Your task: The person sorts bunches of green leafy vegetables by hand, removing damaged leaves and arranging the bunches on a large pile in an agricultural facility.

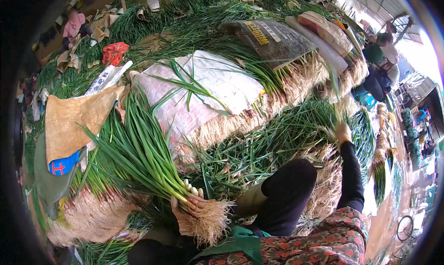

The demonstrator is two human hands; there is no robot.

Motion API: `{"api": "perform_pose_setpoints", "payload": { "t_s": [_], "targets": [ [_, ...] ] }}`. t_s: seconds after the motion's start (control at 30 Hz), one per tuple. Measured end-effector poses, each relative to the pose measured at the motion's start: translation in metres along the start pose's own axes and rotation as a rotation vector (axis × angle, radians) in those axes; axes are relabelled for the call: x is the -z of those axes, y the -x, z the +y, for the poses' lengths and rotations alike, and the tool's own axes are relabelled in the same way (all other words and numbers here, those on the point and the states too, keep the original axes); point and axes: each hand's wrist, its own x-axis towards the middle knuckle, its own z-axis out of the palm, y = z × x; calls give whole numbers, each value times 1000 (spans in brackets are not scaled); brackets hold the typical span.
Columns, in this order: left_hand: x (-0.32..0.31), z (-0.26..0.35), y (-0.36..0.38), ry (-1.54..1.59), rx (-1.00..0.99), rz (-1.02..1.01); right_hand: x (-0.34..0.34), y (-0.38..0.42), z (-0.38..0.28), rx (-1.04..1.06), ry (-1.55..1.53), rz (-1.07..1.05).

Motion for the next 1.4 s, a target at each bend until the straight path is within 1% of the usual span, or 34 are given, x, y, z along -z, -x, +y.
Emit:
{"api": "perform_pose_setpoints", "payload": {
  "t_s": [0.03, 0.07, 0.1, 0.13, 0.2, 0.23, 0.27, 0.3, 0.37, 0.43, 0.47, 0.5, 0.53, 0.57, 0.6, 0.63, 0.7, 0.77, 0.8, 0.83, 0.9, 0.93, 1.0, 1.03, 1.1, 1.13, 1.17, 1.2, 1.23, 1.27, 1.3, 1.33, 1.37, 1.4],
  "targets": [
    [1, -1, -2, 11, 2, -67, -37, 27, 10, 65, 292, -38],
    [4, -2, -5, 23, 4, -135, -68, 49, 25, 76, 135, -129],
    [5, -5, -8, 35, 5, -204, -82, 45, 23, 151, 91, -195],
    [-2, -7, -6, 18, -15, -123, -102, 39, 25, 224, 43, -265],
    [-21, -12, 3, -21, -47, 42, -51, 25, -28, 857, 298, -59],
    [-18, -13, 2, -12, -14, 12, 3, 24, -76, 921, 204, -54],
    [-10, -13, 1, -1, 15, -19, 29, 10, -122, 904, 331, -18],
    [-12, -14, 2, -48, -5, 5, 63, 10, -156, 1140, 139, 272],
    [-17, -17, 6, -143, -40, 56, 82, -19, -246, 1187, 54, 437],
    [-54, -25, 11, -96, -87, 116, 38, -92, -363, 1103, -65, 428],
    [-49, -20, 11, -81, -65, 97, 51, -81, -391, 1042, -166, 455],
    [-40, -15, 13, -67, -40, 79, 46, -79, -429, 1013, -162, 480],
    [-51, -14, 14, -64, -42, 153, 41, -77, -467, 984, -159, 505],
    [-41, -12, 15, -24, -44, 117, 38, -75, -486, 978, -102, 541],
    [-33, -9, 11, -41, -13, -27, 37, -70, -505, 972, -45, 577],
    [-31, -7, 8, -56, 21, -164, 66, -33, -480, 963, -37, 627],
    [-34, -9, 8, -42, -23, -27, 136, 41, -437, 916, 86, 1070],
    [-45, -14, 10, -54, -57, 63, 129, 77, -433, 1163, -246, 1115],
    [-54, -16, 9, -79, -70, 82, 163, 137, -405, 1152, -548, 496],
    [-16, -7, 2, -36, 15, -15, 209, 192, -375, 1179, -392, 159],
    [62, 10, -11, 25, 194, -202, 191, 255, -353, 1360, -251, 395],
    [58, 8, -9, -108, 83, -136, 133, 267, -380, 1450, -775, 562],
    [38, 7, 2, -83, 48, -112, 142, 310, -370, 1197, 27, 864],
    [26, 6, 7, -72, 31, -100, 142, 324, -369, 1222, -242, 391],
    [3, 2, 13, 58, 41, -216, 164, 302, -355, 1487, -312, -165],
    [-8, -3, 22, 133, 33, -251, 107, 276, -374, 1631, -625, -123],
    [-30, -6, 33, 341, 84, -255, 112, 270, -368, 1603, -537, -231],
    [-53, -9, 44, 548, 138, -252, 105, 250, -382, 1792, -555, -224],
    [-51, -10, 47, 96, -87, -62, 95, 239, -395, 1640, -551, -177],
    [-47, -6, 47, 73, -71, -137, 103, 235, -402, 1488, -546, -142],
    [-45, -2, 46, 49, -50, -229, 114, 235, -414, 1492, -906, -440],
    [-48, -2, 49, 80, -36, -233, 123, 234, -426, 1431, -1343, -854],
    [-48, 0, 50, 44, -41, -193, 135, 234, -438, 1336, -1666, -1196],
    [-48, 1, 50, 5, -43, -154, 191, 264, -415, 1147, -1502, -962]
  ]
}}
